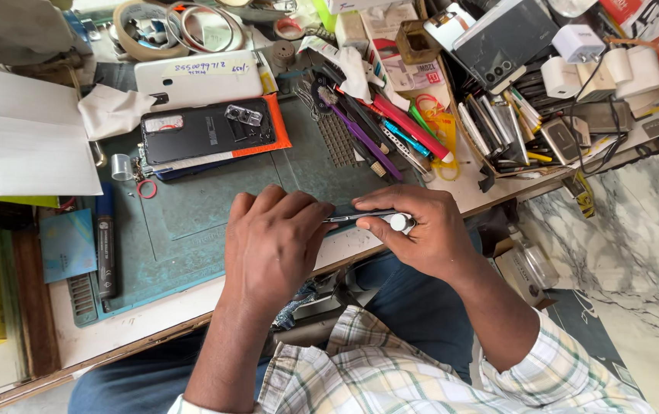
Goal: The person cleans the internal components of a disassembled smartphone using a spray bottle, a brush, and a tissue. They then reassemble the phone by placing the screen assembly onto the chassis and pressing the edges to secure it.
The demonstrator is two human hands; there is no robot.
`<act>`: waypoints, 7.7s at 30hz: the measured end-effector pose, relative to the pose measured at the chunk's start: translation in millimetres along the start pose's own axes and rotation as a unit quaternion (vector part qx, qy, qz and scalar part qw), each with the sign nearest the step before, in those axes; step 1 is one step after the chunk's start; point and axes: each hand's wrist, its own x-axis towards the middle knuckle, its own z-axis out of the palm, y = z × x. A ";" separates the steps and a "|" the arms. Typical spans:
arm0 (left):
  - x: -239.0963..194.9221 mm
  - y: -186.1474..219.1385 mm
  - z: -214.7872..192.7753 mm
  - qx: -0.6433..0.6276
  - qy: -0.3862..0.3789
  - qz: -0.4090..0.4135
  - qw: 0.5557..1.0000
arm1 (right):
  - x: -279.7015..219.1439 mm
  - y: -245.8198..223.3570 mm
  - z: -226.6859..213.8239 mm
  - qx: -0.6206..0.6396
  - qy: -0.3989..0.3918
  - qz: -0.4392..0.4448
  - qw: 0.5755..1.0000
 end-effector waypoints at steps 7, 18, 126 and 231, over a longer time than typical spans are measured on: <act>-0.4 -11.2 7.7 -0.105 -0.010 -0.013 0.994 | -1.4 2.7 5.9 0.008 -0.003 0.015 1.000; 1.3 -13.3 16.5 -0.109 0.016 -0.011 0.994 | 6.8 -4.4 9.2 -0.016 0.002 0.019 1.000; -18.8 -19.9 32.9 -0.115 0.067 0.019 0.991 | 31.2 -46.4 1.2 -0.214 -0.156 0.027 0.964; 5.7 5.7 -2.0 -0.204 -0.130 -0.102 0.965 | -21.7 26.6 21.4 0.257 0.105 0.016 0.961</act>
